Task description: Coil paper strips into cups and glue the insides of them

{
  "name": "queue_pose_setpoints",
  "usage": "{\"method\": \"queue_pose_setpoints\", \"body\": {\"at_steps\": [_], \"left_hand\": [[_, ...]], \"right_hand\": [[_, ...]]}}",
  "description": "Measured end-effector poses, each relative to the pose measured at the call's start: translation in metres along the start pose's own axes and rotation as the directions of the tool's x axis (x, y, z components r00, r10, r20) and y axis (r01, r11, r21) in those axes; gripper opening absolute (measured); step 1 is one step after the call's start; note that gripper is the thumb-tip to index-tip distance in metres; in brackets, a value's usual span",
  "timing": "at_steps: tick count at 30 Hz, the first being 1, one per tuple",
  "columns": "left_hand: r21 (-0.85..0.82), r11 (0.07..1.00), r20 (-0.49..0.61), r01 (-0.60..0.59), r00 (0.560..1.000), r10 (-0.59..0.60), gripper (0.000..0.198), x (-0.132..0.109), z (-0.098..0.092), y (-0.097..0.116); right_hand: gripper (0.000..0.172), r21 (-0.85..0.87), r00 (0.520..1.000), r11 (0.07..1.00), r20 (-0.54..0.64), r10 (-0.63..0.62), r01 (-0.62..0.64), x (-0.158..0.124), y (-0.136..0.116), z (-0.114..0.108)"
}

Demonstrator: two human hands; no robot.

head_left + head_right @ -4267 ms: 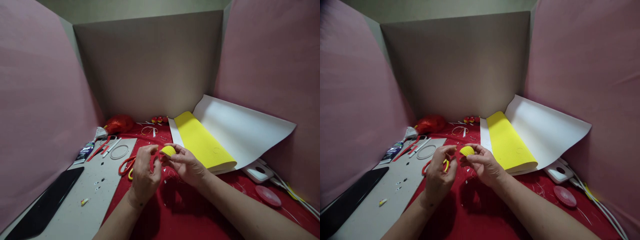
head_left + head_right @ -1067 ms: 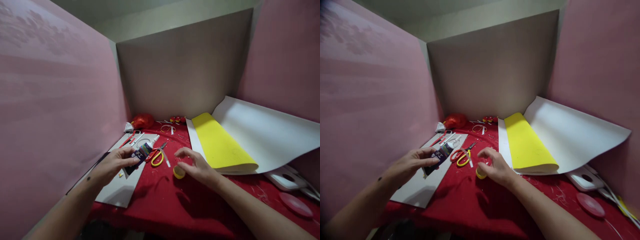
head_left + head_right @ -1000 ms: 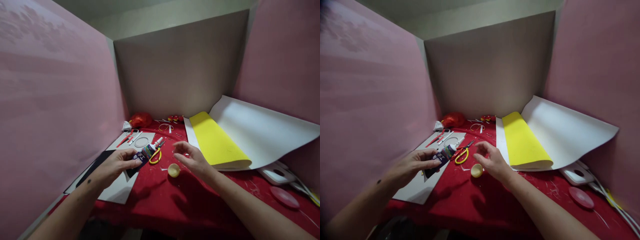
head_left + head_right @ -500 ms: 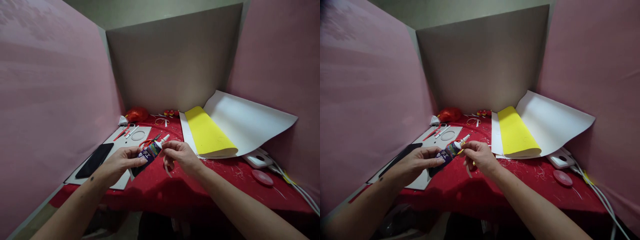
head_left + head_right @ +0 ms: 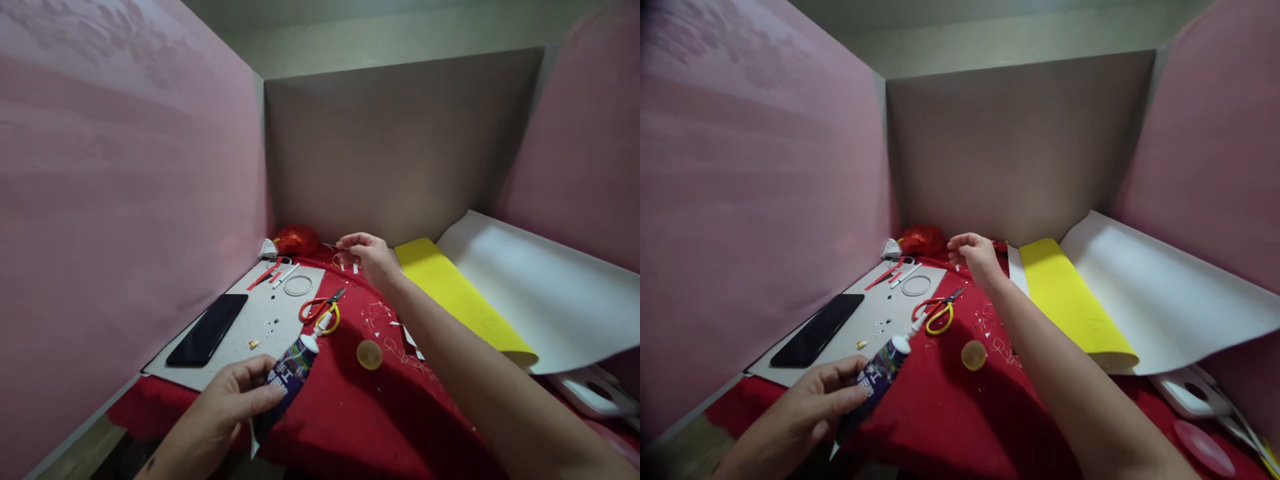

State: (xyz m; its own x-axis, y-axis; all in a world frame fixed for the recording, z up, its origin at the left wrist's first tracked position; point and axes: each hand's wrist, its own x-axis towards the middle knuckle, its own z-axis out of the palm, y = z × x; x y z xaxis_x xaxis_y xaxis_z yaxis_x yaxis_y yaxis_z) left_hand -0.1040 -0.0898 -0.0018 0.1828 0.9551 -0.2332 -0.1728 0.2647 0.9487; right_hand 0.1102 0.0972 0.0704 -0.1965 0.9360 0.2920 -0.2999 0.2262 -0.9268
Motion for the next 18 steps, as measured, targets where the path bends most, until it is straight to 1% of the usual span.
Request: {"method": "queue_pose_setpoints", "body": {"at_steps": [1,3,5,6,8,10,11,12,13,15,16,18], "left_hand": [[-0.013,1.0,0.0,0.01,1.0,-0.01,0.021,0.0,-0.001,-0.003],[-0.018,1.0,-0.015,0.011,1.0,-0.012,0.021,0.002,-0.005,-0.008],[-0.011,1.0,-0.024,-0.001,1.0,0.001,0.022,0.004,-0.012,-0.009],[-0.005,1.0,-0.024,-0.007,1.0,0.007,0.022,0.005,-0.015,-0.008],[0.008,1.0,-0.025,-0.013,1.0,0.013,0.022,0.007,-0.02,-0.007],[0.027,1.0,-0.011,-0.012,1.0,0.012,0.023,0.009,-0.021,-0.004],[0.038,0.999,0.006,-0.008,1.0,0.008,0.023,0.01,-0.019,-0.002],[0.057,0.998,0.029,-0.005,1.0,0.003,0.024,0.011,-0.017,0.0],[0.08,0.997,0.05,-0.007,0.999,0.003,0.024,0.012,-0.013,0.002],[0.146,0.989,0.095,-0.021,0.995,0.007,0.025,0.013,-0.005,0.007],[0.182,0.983,0.114,-0.034,0.993,0.013,0.026,0.013,0.0,0.01],[0.254,0.965,0.16,-0.065,0.987,0.024,0.027,0.013,0.008,0.016]], "right_hand": [[0.024,-0.019,1.0,1.0,0.013,0.022,-0.021,0.015,0.003,0.004],[0.021,-0.057,0.995,0.995,0.048,0.085,-0.082,0.032,0.01,0.012],[0.013,-0.091,0.983,0.986,0.107,0.151,-0.141,0.03,0.013,0.017],[0.01,-0.113,0.972,0.98,0.151,0.183,-0.167,0.022,0.014,0.019],[0.013,-0.184,0.936,0.96,0.244,0.253,-0.212,-0.003,0.012,0.021],[0.021,-0.318,0.866,0.931,0.399,0.302,-0.179,-0.032,0.009,0.023],[0.023,-0.351,0.841,0.917,0.424,0.335,-0.189,-0.047,0.008,0.023],[0.025,-0.374,0.817,0.902,0.437,0.377,-0.216,-0.061,0.007,0.023],[0.026,-0.359,0.803,0.898,0.438,0.404,-0.256,-0.073,0.007,0.022],[0.03,-0.335,0.785,0.874,0.401,0.471,-0.353,-0.092,0.009,0.019],[0.032,-0.332,0.783,0.861,0.376,0.496,-0.385,-0.099,0.01,0.017],[0.033,-0.313,0.795,0.852,0.326,0.512,-0.42,-0.111,0.011,0.011]]}}
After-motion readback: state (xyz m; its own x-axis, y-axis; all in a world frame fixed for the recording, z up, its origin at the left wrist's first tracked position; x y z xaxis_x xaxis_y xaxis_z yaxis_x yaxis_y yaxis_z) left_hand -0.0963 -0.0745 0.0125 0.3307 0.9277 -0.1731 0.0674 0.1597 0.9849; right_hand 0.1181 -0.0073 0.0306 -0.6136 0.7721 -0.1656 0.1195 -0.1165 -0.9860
